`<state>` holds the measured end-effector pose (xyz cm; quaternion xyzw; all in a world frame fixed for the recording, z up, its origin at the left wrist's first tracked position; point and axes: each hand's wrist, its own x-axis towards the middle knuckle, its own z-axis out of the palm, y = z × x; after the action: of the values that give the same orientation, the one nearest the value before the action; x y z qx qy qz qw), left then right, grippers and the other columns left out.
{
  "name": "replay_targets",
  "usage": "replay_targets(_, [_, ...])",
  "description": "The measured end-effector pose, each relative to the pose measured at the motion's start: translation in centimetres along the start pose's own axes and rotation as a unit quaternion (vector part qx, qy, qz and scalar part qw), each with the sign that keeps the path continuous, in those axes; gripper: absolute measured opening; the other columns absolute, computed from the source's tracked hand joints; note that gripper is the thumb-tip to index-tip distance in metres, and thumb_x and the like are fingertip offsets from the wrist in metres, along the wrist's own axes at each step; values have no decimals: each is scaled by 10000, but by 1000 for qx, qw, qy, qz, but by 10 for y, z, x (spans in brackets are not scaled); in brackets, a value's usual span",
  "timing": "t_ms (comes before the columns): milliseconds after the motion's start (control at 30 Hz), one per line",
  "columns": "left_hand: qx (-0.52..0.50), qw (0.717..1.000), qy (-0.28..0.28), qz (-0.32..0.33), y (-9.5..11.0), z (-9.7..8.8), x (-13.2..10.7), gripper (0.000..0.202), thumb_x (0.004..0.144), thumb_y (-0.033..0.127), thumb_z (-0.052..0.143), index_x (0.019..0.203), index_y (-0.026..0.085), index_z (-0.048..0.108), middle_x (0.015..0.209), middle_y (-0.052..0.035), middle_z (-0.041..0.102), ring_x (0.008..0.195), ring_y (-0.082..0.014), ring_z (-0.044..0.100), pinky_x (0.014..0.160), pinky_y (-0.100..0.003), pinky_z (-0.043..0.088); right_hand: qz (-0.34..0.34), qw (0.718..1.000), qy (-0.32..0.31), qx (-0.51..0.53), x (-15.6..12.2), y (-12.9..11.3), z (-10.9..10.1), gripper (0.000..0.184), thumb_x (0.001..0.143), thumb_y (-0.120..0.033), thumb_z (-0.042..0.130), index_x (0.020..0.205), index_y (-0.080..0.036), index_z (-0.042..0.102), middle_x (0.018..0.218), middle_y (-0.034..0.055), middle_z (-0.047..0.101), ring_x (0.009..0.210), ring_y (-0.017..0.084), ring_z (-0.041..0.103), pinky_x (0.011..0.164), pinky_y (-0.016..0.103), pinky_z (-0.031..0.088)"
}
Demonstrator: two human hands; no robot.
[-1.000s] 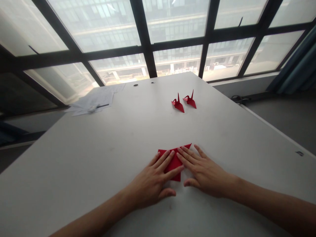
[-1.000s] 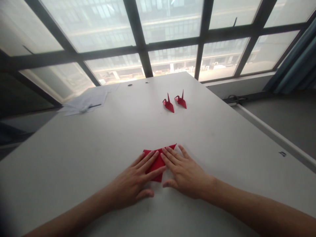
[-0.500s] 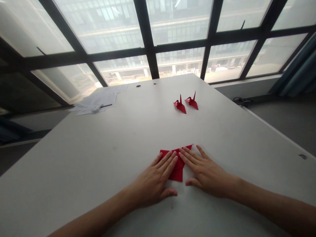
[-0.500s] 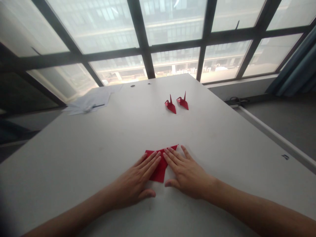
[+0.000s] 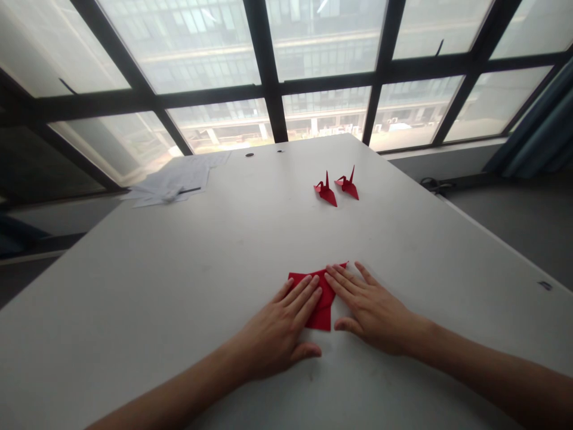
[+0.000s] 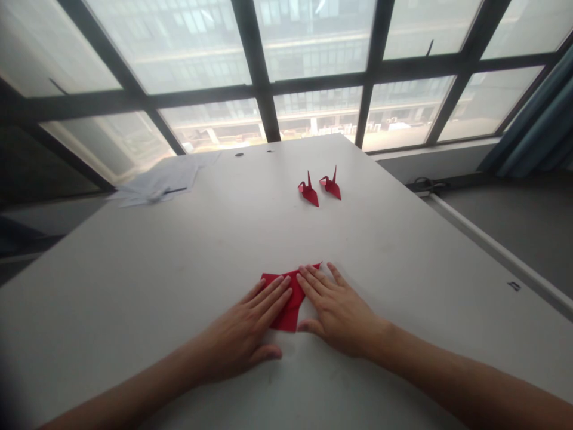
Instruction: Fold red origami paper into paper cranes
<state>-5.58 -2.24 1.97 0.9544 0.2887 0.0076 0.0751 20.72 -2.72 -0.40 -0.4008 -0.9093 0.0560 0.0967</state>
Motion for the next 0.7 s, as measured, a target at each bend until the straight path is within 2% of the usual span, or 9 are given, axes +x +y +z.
replay_targets(167, [2,1000,11,6,-1,2,0,914,944,699,404,1602,138,109,1647,-156,167,1535,-300,120,1249,-476,147,19,1000,1,-6,0,2,1,818,974,-537,508,1595,-142,150,1640,154,197,1518,296,207,1233,566,146])
replay_targets(333, [6,1000,11,7,-2,3,-1,901,949,693,401,1600,135,127,1647,-155,168,1535,-300,132,1249,-469,146,14,1000,2,2,2,8,-2,783,990,-521,481,1594,-143,155,1642,144,203,1523,273,195,1237,560,150])
replay_targets(467, [11,1000,13,-8,2,0,-1,872,956,687,395,1599,150,153,1646,-146,185,1527,-304,179,1238,-469,171,88,994,69,-8,5,13,-13,617,1050,-421,346,1581,-130,227,1630,139,257,1530,244,173,1233,554,173])
replay_targets(533, [9,1000,8,-22,7,-3,-1,858,952,691,399,1596,166,180,1645,-137,204,1518,-314,212,1222,-482,205,109,990,84,-8,4,12,-15,600,1054,-399,329,1582,-130,229,1626,143,272,1529,247,179,1229,555,189])
replay_targets(633, [-17,999,17,-29,14,-8,0,811,941,684,444,1575,209,269,1621,-120,303,1465,-329,315,1178,-502,287,51,998,34,10,1,5,-10,658,1033,-406,407,1598,-172,164,1637,119,243,1529,266,173,1227,567,179])
replay_targets(700, [-47,998,36,-33,15,-10,2,683,968,615,468,1537,252,362,1564,-100,415,1386,-319,417,1131,-501,357,14,1000,-4,26,0,1,-6,712,1012,-435,463,1602,-205,138,1644,107,218,1530,281,160,1226,588,149])
